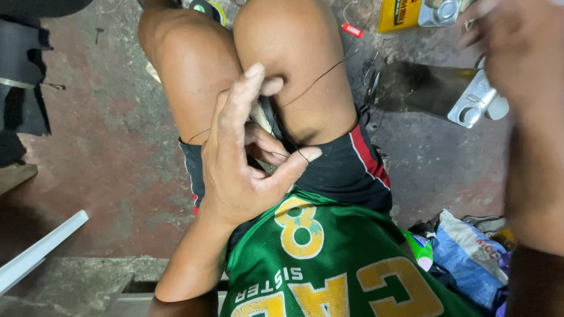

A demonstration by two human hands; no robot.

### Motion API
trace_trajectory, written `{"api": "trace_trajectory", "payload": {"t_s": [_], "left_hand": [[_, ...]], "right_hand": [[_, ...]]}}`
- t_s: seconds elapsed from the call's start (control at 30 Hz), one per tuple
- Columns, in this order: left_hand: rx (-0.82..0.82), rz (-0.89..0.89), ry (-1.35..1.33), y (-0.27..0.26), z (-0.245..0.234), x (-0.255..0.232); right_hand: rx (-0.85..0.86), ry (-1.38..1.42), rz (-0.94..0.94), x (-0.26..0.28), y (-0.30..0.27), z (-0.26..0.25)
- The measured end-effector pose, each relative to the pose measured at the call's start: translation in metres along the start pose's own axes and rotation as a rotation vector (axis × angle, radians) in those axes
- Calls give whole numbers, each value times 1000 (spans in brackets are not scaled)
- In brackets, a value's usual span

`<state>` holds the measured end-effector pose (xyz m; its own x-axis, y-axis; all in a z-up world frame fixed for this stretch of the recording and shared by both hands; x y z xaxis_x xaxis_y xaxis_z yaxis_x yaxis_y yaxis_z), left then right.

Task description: The person sews a shoe sole to the upper part by hand using a needle and thread, repeatedly pushing the needle through the material and pulling the thread tight.

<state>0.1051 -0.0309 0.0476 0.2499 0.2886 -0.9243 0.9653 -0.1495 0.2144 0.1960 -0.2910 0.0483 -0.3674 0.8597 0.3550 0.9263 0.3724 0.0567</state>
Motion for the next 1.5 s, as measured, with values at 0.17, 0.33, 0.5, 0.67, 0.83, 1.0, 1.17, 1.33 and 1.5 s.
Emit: {"api": "trace_trajectory", "payload": {"t_s": [0.17,0.33,0.5,0.67,0.83,1.0,1.17,1.33,1.5], "left_hand": [[20,-117,-66,8,2,7],[24,-64,-78,3,1,9],[-255,46,-47,-33,-31,19],[-373,-183,137,-63,-65,65],[-314,-201,187,-64,-44,69],[-242,-98,206,-44,-37,53],[-117,-26,379,-45,-35,45],[-254,-200,58,-71,-62,78],[-449,-288,46,-84,-84,83]], "right_hand": [[373,190,98,64,-38,81],[199,463,-238,115,-32,67],[397,800,-71,120,-6,66],[378,880,-43,111,-1,70],[466,636,9,137,8,99],[448,469,-48,141,25,108],[402,521,48,122,18,106],[427,682,216,115,9,109],[422,686,258,107,5,110]]}}
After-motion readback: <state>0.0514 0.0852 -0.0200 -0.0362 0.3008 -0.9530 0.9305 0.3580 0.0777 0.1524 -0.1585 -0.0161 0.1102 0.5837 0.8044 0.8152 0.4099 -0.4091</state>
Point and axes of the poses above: each hand's wrist, its own y-axis towards the middle knuckle, its own z-axis out of the palm, x = y × z, the point moved 9 cm from there along y, towards the middle knuckle, and after that the axes turned 4 degrees about z, right-handed, at the moved point
